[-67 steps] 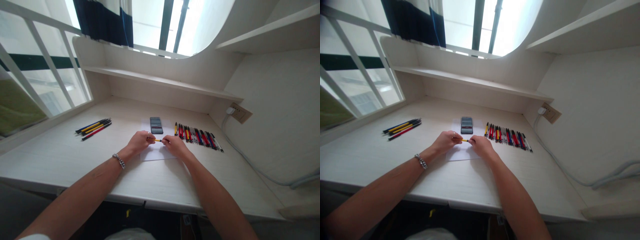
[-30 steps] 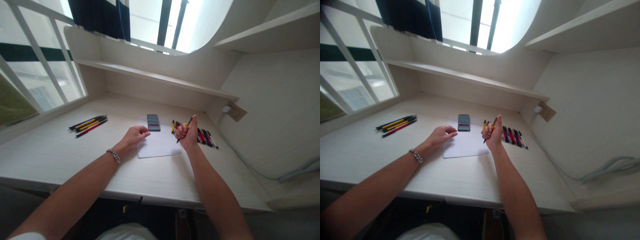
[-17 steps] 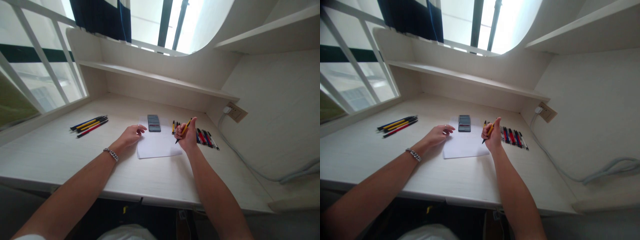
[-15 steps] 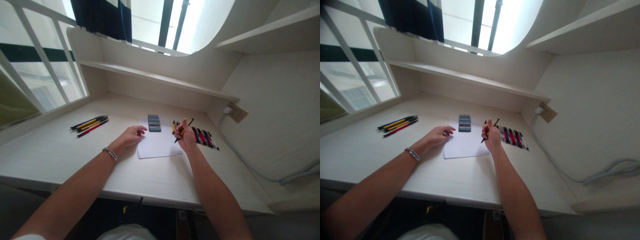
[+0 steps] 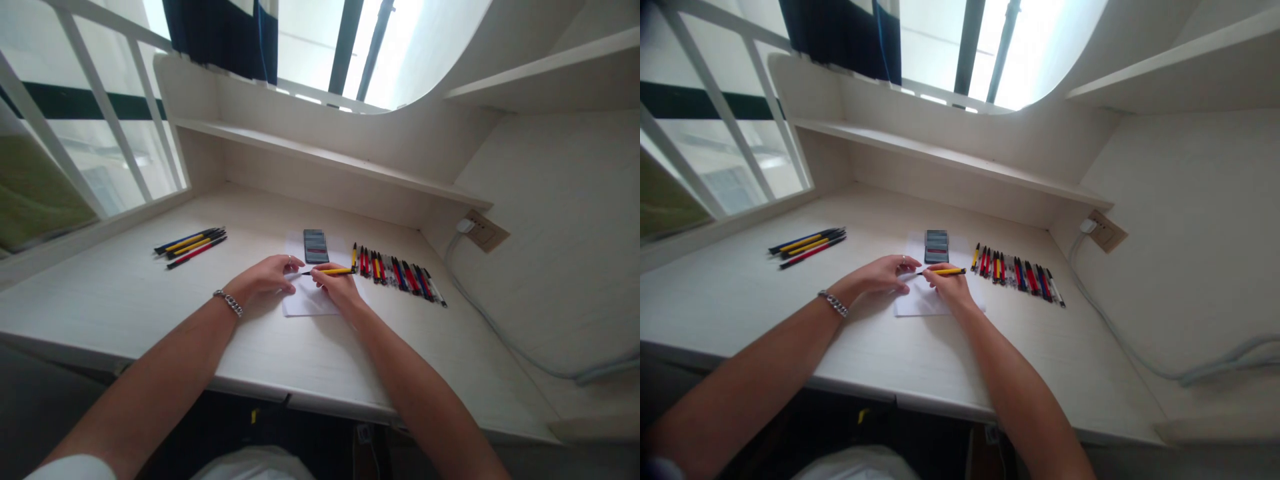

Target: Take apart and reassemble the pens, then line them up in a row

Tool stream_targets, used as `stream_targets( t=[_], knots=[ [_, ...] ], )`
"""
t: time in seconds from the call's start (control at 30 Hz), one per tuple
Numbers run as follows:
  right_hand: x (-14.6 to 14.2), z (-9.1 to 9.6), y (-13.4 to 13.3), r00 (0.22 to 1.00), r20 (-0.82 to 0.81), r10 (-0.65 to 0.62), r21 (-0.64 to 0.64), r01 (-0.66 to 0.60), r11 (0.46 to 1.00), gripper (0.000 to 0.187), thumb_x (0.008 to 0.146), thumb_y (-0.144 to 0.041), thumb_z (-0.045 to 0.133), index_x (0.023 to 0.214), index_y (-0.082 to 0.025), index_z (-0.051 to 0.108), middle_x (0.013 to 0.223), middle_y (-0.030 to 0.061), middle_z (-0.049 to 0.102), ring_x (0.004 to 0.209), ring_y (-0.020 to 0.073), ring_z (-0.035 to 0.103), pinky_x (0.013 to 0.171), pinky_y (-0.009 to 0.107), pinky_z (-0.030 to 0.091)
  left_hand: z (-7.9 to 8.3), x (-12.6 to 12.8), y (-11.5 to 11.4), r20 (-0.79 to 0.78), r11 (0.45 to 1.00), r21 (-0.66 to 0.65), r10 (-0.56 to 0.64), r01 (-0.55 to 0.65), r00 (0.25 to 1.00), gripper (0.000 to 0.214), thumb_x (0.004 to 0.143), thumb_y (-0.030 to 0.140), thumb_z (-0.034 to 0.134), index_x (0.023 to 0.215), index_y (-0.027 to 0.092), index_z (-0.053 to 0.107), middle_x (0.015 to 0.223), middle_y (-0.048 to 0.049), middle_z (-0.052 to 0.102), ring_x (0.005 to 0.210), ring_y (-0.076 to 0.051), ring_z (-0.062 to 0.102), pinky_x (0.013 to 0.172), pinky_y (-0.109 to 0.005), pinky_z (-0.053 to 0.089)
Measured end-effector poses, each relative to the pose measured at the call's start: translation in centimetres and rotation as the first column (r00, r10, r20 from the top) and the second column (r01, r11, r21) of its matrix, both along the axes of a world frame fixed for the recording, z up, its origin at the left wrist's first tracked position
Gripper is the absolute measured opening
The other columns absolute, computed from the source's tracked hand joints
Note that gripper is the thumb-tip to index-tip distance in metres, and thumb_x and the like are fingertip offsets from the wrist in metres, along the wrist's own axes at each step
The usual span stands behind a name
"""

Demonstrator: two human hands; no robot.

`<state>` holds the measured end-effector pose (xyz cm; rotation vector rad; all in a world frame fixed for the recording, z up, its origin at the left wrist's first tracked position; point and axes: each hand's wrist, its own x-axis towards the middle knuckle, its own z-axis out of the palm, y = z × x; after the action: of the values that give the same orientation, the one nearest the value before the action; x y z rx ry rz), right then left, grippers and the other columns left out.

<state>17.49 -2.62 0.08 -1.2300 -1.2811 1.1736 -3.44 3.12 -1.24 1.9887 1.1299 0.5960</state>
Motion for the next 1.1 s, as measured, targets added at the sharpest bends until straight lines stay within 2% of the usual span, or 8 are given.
stream_targets(
  t=[0.17,0.57,0.67,0.77,0.87,0.97,1.03,1.1],
  knots=[
    [-1.3,-1.2,0.1,0.976,0.218,-0.014,0.119,-0.013,0.993,0.015,0.073,-0.032,0.070,0.077,-0.017,0.069,0.064,0.0004,0.067,0.055,0.0116,0.055,0.053,0.023,0.041,-0.1,0.1,0.0,0.013,1.000,0.017,-0.008,0.007,1.000,0.071,0.052,0.024,0.082,0.122,0.020,0.068,0.117,-0.0103,0.070,0.109,-0.029,0.064,0.091,-0.036,0.050],
    [-1.2,-1.1,0.0,0.961,0.275,0.012,0.136,-0.051,0.989,0.013,0.075,-0.028,0.066,0.071,-0.017,0.068,0.060,-0.0007,0.064,0.053,0.0112,0.053,0.051,0.023,0.039,-0.9,-0.1,0.6,-0.002,0.999,0.049,-0.009,0.009,1.000,0.070,0.053,0.025,0.081,0.122,0.022,0.068,0.117,-0.0102,0.071,0.107,-0.028,0.065,0.090,-0.037,0.050],
    [-0.9,-1.0,0.2,0.974,0.225,0.023,0.114,-0.050,0.992,0.014,0.074,-0.031,0.069,0.074,-0.017,0.068,0.061,-0.0007,0.065,0.053,0.0111,0.053,0.052,0.023,0.039,-0.6,-0.1,0.3,0.009,0.999,0.048,-0.008,0.007,1.000,0.070,0.053,0.025,0.082,0.121,0.022,0.069,0.119,-0.0102,0.070,0.108,-0.029,0.064,0.091,-0.037,0.050],
    [-0.5,-0.7,0.2,0.996,0.084,0.015,0.057,-0.020,0.998,0.023,0.072,-0.038,0.074,0.081,-0.017,0.069,0.065,0.0003,0.067,0.055,0.0118,0.056,0.053,0.024,0.041,0.1,0.1,-0.3,0.009,0.997,0.071,0.010,-0.011,1.000,0.063,0.054,0.028,0.083,0.116,0.022,0.072,0.113,-0.0098,0.072,0.103,-0.028,0.065,0.088,-0.037,0.051],
    [-0.1,-0.2,0.1,0.998,-0.064,0.014,0.013,-0.013,1.000,0.031,0.069,-0.045,0.077,0.081,-0.017,0.069,0.067,0.0022,0.068,0.059,0.0124,0.059,0.056,0.024,0.044,0.9,0.8,-1.3,0.060,0.993,0.113,-0.033,0.026,0.998,0.050,0.067,0.041,0.078,0.113,0.021,0.073,0.111,-0.0097,0.073,0.097,-0.025,0.066,0.083,-0.034,0.051],
    [0.4,0.6,-0.1,0.994,-0.101,0.040,-0.009,-0.041,0.999,0.037,0.068,-0.051,0.079,0.079,-0.017,0.068,0.070,0.0032,0.068,0.062,0.0127,0.061,0.056,0.024,0.044,1.6,1.7,-1.9,0.082,0.981,0.179,-0.085,0.070,0.993,0.037,0.085,0.047,0.061,0.103,0.018,0.076,0.094,-0.0077,0.075,0.083,-0.020,0.065,0.074,-0.030,0.048],
    [1.1,1.3,-0.1,0.995,-0.093,0.021,-0.024,-0.024,0.999,0.042,0.068,-0.056,0.078,0.080,-0.018,0.067,0.074,0.0039,0.069,0.063,0.0128,0.062,0.054,0.022,0.043,1.9,1.9,-2.0,0.053,0.973,0.229,-0.044,0.031,0.998,0.034,0.088,0.044,0.056,0.095,0.017,0.076,0.080,-0.0052,0.072,0.073,-0.017,0.062,0.067,-0.028,0.045],
    [2.1,1.8,0.2,0.988,-0.131,-0.079,-0.027,0.076,0.997,0.048,0.070,-0.063,0.074,0.084,-0.018,0.066,0.081,0.0051,0.070,0.063,0.0127,0.062,0.050,0.021,0.041,2.2,1.9,-2.0,0.027,0.963,0.267,0.020,-0.027,0.999,0.029,0.088,0.039,0.057,0.091,0.017,0.075,0.074,-0.0029,0.070,0.068,-0.016,0.060,0.064,-0.027,0.043]
  ],
)
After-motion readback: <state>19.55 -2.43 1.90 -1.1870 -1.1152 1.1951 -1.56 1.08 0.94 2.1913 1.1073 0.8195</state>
